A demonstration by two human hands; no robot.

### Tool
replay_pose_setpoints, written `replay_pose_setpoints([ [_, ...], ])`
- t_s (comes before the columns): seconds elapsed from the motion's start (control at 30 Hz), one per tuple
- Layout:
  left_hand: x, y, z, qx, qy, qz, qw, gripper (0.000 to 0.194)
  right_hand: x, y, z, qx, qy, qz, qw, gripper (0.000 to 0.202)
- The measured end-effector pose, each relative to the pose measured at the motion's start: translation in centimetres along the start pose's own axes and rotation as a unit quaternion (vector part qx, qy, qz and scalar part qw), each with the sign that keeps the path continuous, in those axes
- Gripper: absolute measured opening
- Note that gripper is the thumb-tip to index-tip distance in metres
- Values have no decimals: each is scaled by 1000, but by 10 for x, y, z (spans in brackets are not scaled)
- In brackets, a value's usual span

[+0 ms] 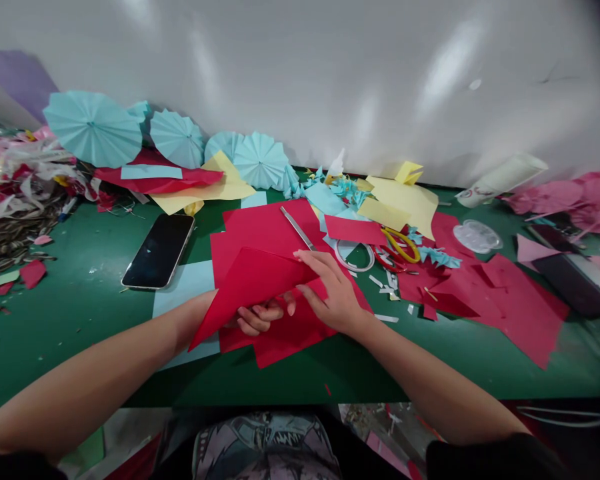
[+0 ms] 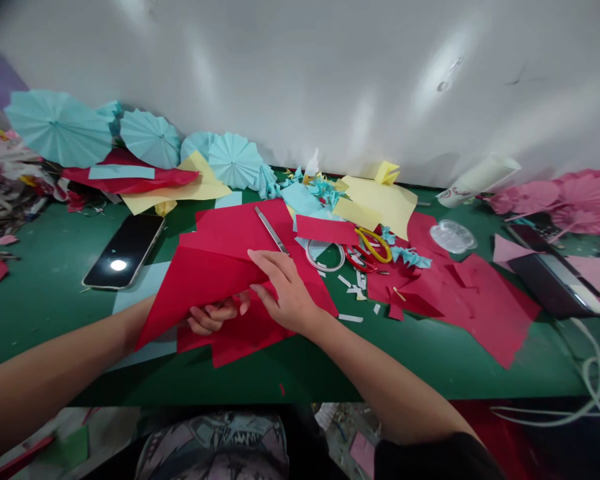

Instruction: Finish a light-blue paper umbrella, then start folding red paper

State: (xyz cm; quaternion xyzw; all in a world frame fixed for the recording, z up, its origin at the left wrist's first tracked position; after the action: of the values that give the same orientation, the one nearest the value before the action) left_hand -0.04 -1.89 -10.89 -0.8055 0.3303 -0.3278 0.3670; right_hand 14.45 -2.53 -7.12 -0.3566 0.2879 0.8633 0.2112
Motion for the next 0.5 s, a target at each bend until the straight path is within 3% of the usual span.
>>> replay_pose_setpoints([
  [0.07, 8, 5, -3, -68, 80, -128, 986, 20, 1, -1, 0, -4, 1, -7, 1000, 53],
  [0.2, 11, 0, -8, -83, 36, -222, 971, 29, 0, 1, 1, -31, 1, -4, 1000, 55],
  [0.3, 15, -4, -10, -111, 32, -265, 957, 40, -4, 1, 2, -30, -22, 24, 999, 45],
  [0.5, 13, 3, -9, -135, 123, -289, 940, 50, -6, -5, 5, 18, -19, 130, 991, 11],
])
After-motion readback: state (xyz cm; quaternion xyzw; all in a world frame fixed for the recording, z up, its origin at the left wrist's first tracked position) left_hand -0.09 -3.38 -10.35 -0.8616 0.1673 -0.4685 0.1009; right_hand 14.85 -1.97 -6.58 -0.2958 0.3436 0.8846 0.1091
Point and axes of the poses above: each hand's wrist, its own z-axis towards the middle knuckle, its own x-axis out of the palm, y = z × x, the point moved 4 cm from there along z, towards the middle knuckle, and after that the axes turned 4 degrees about -z, right-handed, at the moved point
